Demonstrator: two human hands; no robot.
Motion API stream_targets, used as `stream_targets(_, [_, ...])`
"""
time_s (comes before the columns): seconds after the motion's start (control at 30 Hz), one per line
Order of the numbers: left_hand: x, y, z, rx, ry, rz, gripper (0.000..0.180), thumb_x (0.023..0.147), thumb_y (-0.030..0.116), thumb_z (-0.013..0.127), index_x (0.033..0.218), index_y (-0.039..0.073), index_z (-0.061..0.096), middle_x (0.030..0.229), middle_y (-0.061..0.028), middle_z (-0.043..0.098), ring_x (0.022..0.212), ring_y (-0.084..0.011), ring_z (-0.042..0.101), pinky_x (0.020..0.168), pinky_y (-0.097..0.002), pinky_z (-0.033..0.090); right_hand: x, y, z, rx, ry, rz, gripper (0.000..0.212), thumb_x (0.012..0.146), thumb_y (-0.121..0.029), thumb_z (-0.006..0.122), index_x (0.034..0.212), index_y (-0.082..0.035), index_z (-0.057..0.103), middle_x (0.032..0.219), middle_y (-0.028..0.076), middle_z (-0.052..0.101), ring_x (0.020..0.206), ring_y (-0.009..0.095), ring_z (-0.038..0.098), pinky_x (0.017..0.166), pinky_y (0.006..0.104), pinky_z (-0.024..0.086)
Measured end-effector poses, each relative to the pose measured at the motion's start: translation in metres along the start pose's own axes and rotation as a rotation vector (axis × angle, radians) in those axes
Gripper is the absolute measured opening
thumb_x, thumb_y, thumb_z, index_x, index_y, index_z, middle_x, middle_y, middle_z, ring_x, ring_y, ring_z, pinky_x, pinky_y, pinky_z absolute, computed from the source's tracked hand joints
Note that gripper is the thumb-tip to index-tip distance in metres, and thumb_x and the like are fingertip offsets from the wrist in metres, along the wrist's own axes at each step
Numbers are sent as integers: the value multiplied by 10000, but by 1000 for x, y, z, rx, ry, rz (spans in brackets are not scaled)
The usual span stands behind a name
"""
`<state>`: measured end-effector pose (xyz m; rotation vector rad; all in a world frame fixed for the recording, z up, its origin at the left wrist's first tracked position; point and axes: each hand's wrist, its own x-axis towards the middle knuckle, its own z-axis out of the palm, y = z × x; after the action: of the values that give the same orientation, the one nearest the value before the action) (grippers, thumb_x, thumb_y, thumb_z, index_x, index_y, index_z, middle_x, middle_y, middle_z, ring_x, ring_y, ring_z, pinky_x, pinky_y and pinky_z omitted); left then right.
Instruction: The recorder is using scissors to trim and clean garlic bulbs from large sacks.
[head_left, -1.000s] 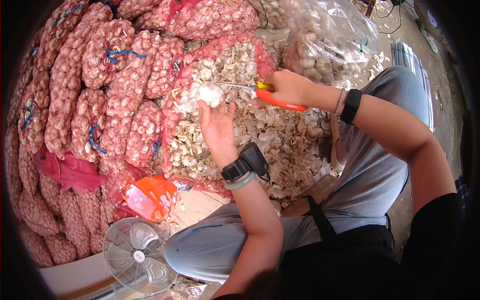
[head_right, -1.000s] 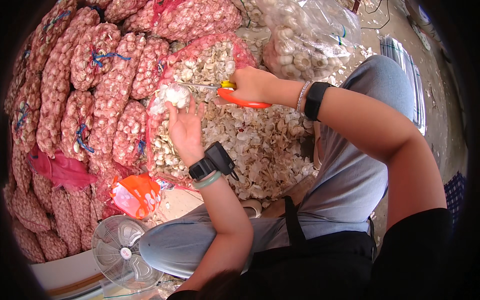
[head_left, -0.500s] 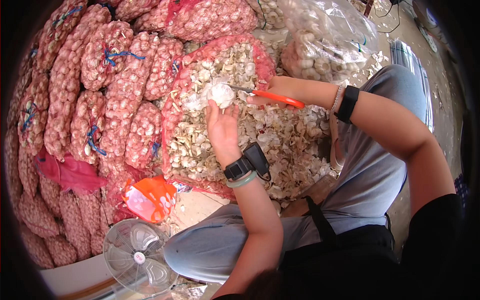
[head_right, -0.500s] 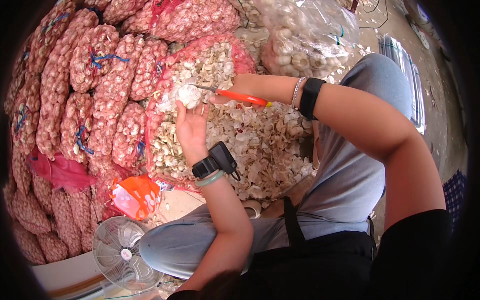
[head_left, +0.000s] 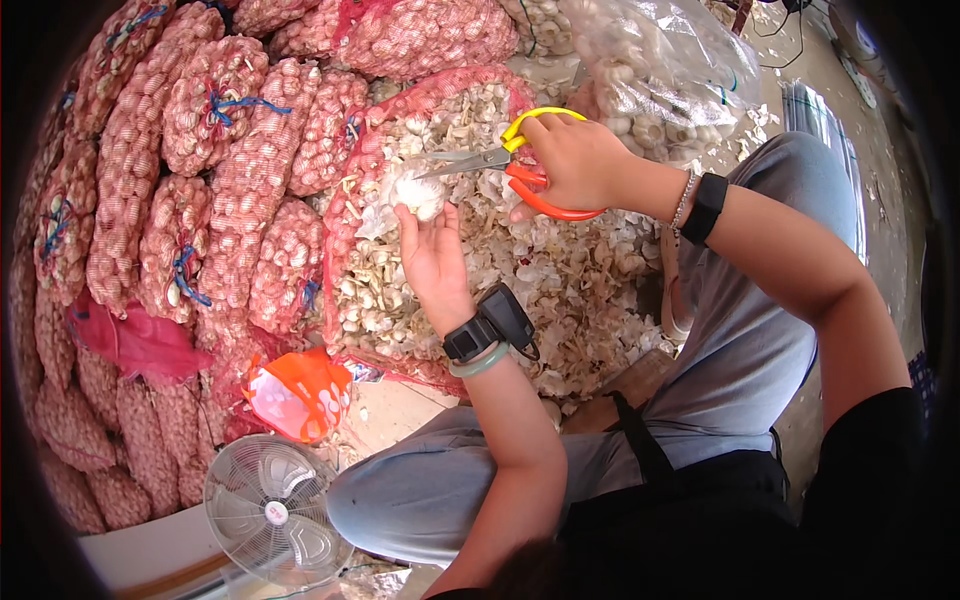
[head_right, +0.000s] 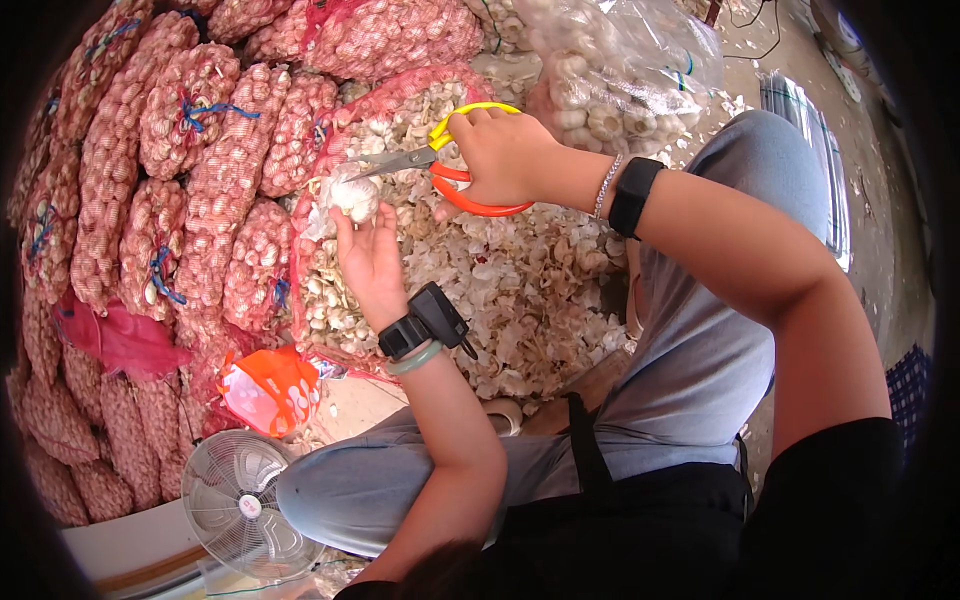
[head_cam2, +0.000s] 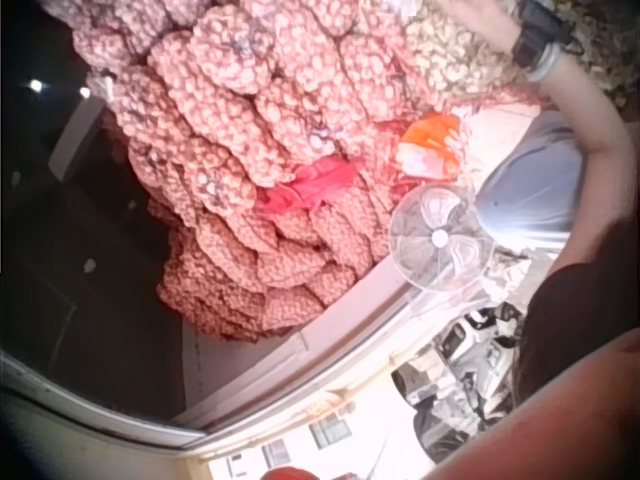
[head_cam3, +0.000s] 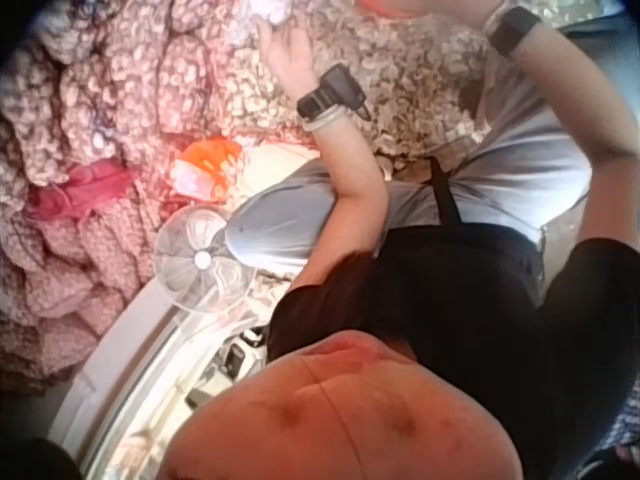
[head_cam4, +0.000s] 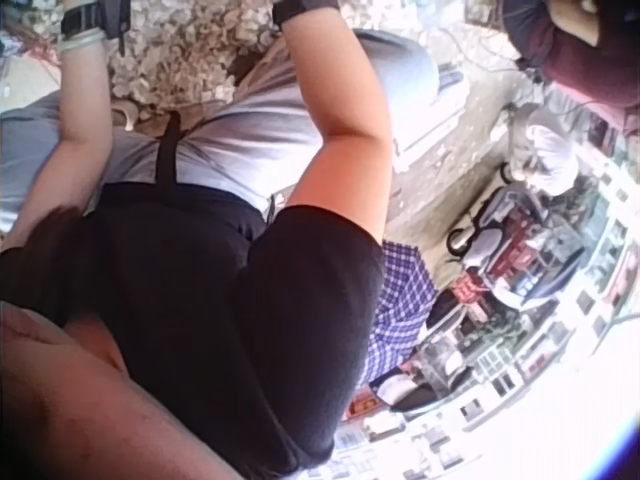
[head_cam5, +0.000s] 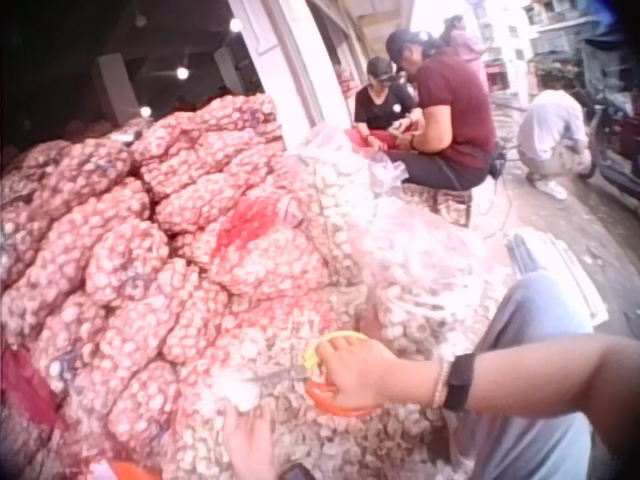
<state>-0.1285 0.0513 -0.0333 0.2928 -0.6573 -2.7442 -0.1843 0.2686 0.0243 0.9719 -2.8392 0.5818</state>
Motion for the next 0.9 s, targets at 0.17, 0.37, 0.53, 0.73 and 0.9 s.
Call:
stream_targets(0.17, [-3, 0, 2, 83, -14, 33, 357, 895, 246, 604, 1173, 49, 499, 1164, -92, 538, 1050, -222, 487, 883, -372, 411, -7, -6, 1, -12, 17, 24, 895, 643, -748, 593, 1074, 29, 488, 969, 219, 602, 925, 349, 613, 775, 413, 500])
stream_targets(0.37, [-2, 2, -4, 111, -70, 30, 362, 900, 223, 593, 1194, 40, 489, 1180, -89, 551, 1047, -229, 507, 872, -376, 421, -7, -8, 1, 46, -56, 68, 800, 715, -685, 561, 1082, 24, 524, 935, 206, 625, 884, 336, 630, 750, 418, 507])
stream_targets(0.53, [-2, 3, -8, 159, -120, 19, 333, 905, 182, 578, 1194, 42, 490, 1173, -97, 555, 1025, -235, 521, 857, -399, 433, -5, -10, -7, 129, -159, 130, 745, 731, -671, 541, 1038, 7, 572, 870, 194, 645, 844, 335, 642, 733, 421, 508])
stream_targets(0.73, [-2, 9, -12, 251, -165, 41, 365, 910, 190, 566, 1223, 29, 469, 1208, -116, 534, 1085, -256, 505, 901, -414, 420, 0, -13, -15, 176, -286, 166, 742, 708, -707, 548, 926, -5, 645, 827, 184, 655, 822, 330, 647, 720, 424, 507])
stream_targets(0.9, [-1, 9, -12, 258, -234, 28, 366, 898, 132, 575, 1216, -13, 468, 1216, -139, 536, 1125, -271, 508, 956, -447, 408, 2, -7, -11, 267, -320, 164, 789, 685, -744, 553, 877, 13, 669, 817, 184, 654, 782, 318, 648, 703, 417, 505])
